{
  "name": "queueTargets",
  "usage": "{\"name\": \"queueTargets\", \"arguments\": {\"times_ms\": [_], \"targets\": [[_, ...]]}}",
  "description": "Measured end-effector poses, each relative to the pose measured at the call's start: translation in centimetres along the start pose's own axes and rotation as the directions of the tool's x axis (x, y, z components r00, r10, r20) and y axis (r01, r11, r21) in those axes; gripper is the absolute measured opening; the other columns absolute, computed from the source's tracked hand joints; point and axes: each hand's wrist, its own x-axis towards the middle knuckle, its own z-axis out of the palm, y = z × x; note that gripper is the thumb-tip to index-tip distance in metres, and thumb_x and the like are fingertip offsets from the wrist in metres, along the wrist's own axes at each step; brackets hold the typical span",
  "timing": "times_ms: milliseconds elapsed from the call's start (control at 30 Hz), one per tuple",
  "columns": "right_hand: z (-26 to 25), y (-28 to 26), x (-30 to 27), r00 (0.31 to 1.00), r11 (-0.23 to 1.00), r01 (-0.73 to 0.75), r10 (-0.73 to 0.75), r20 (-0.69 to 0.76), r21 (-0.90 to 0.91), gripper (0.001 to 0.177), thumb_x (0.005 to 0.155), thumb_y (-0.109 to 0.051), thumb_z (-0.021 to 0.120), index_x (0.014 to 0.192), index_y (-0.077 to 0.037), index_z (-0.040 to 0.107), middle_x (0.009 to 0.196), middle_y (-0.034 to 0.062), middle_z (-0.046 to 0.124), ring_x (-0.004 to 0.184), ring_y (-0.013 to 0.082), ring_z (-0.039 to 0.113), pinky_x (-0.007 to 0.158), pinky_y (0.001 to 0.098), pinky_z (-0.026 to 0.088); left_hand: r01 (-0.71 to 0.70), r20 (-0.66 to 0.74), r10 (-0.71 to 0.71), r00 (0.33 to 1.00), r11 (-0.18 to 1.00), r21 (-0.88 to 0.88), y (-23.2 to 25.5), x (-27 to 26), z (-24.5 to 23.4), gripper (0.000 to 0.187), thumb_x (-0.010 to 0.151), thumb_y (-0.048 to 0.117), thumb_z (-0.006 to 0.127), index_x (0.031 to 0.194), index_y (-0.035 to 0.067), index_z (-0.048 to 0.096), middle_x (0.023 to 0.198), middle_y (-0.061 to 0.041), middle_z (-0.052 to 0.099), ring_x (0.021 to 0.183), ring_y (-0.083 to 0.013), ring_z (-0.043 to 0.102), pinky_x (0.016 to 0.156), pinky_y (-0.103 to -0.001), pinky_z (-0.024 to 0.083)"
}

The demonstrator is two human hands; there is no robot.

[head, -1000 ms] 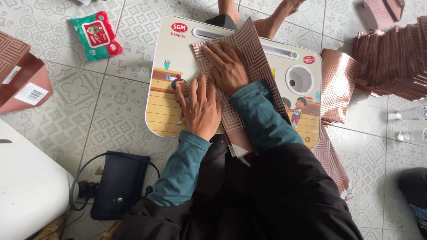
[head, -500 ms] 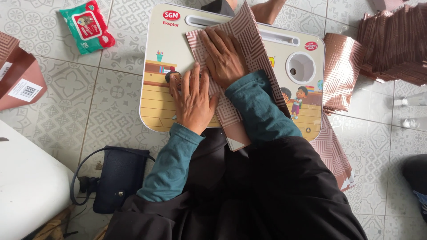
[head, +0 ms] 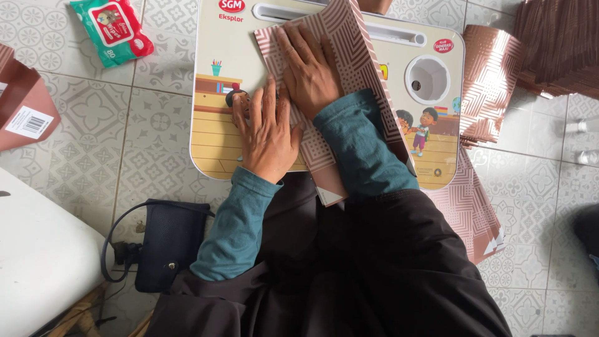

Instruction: Folding a pre-scored patterned paper sheet into a box on a lap desk.

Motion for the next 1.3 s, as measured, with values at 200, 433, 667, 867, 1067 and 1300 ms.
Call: {"name": "queueTargets", "arguments": {"times_ms": [200, 433, 667, 867, 1067, 1300], "targets": [[-0.2, 0.1, 0.0, 0.998, 0.999, 0.022, -0.021, -0.054, 0.026, 0.056, 0.109, -0.018, 0.052, 0.162, -0.021, 0.035, 0.167, 0.0029, 0.037, 0.157, 0.026, 0.032, 0.127, 0.056, 0.023, -0.057, 0.103, 0.058, 0.993, 0.998, -0.02, -0.7, -0.4, -0.5, 0.081, 0.096, 0.059, 0.066, 0.15, 0.001, 0.053, 0.166, -0.019, 0.027, 0.15, -0.0353, 0.029, 0.121, -0.07, 0.014], [0.2, 0.9, 1.2, 0.986, 0.984, 0.089, -0.109, -0.123, -0.154, 0.045, 0.111, -0.024, 0.054, 0.155, -0.016, 0.047, 0.154, 0.0117, 0.041, 0.138, 0.0353, 0.045, 0.108, 0.0597, 0.04, -0.141, 0.117, 0.147, 0.982, 0.988, -0.055, -1.7, -0.3, 0.1, 0.096, 0.087, 0.058, 0.081, 0.153, -0.004, 0.048, 0.164, -0.023, 0.028, 0.15, -0.0389, 0.027, 0.119, -0.071, 0.016], [-0.4, -0.2, -1.1, 0.989, 0.999, 0.044, -0.04, -0.14, 0.029, 0.039, 0.112, -0.023, 0.048, 0.147, -0.008, 0.056, 0.153, 0.0108, 0.044, 0.141, 0.0347, 0.041, 0.117, 0.0563, 0.035, -0.109, 0.127, 0.104, 0.986, 0.993, 0.034, -1.6, -0.5, 1.0, 0.107, 0.073, 0.07, 0.086, 0.151, 0.005, 0.053, 0.162, -0.017, 0.033, 0.147, -0.0339, 0.029, 0.116, -0.071, 0.024], [-5.0, -2.8, -7.4, 0.99, 0.999, 0.027, -0.024, -0.138, 0.019, 0.036, 0.105, -0.015, 0.049, 0.137, -0.006, 0.064, 0.144, 0.0066, 0.06, 0.137, 0.031, 0.05, 0.112, 0.056, 0.033, -0.124, 0.093, 0.117, 0.989, 0.99, 0.071, -1.6, -0.2, 0.7, 0.109, 0.068, 0.072, 0.091, 0.147, 0.006, 0.054, 0.162, -0.016, 0.031, 0.143, -0.0341, 0.037, 0.112, -0.068, 0.032], [-8.4, -4.7, -14.3, 0.984, 0.996, 0.058, -0.068, -0.164, -0.064, 0.039, 0.096, -0.009, 0.056, 0.133, -0.006, 0.067, 0.139, 0.0051, 0.064, 0.134, 0.0305, 0.057, 0.114, 0.0529, 0.036, -0.112, 0.128, 0.103, 0.986, 0.991, 0.068, -1.5, -0.2, 0.5, 0.113, 0.072, 0.072, 0.086, 0.152, 0.004, 0.044, 0.162, -0.02, 0.032, 0.144, -0.0352, 0.036, 0.111, -0.068, 0.032], [-8.7, -5.2, -14.3, 0.977, 0.963, 0.099, -0.142, -0.161, -0.249, 0.039, 0.101, -0.024, 0.05, 0.13, -0.002, 0.065, 0.135, 0.0141, 0.061, 0.129, 0.038, 0.059, 0.106, 0.0616, 0.042, -0.086, 0.159, 0.1, 0.982, 0.992, -0.093, 0.6, 2.0, -1.2, 0.077, 0.099, 0.039, 0.074, 0.159, 0.004, 0.042, 0.17, -0.014, 0.012, 0.157, -0.0353, 0.01, 0.12, -0.073, 0.013]]}}
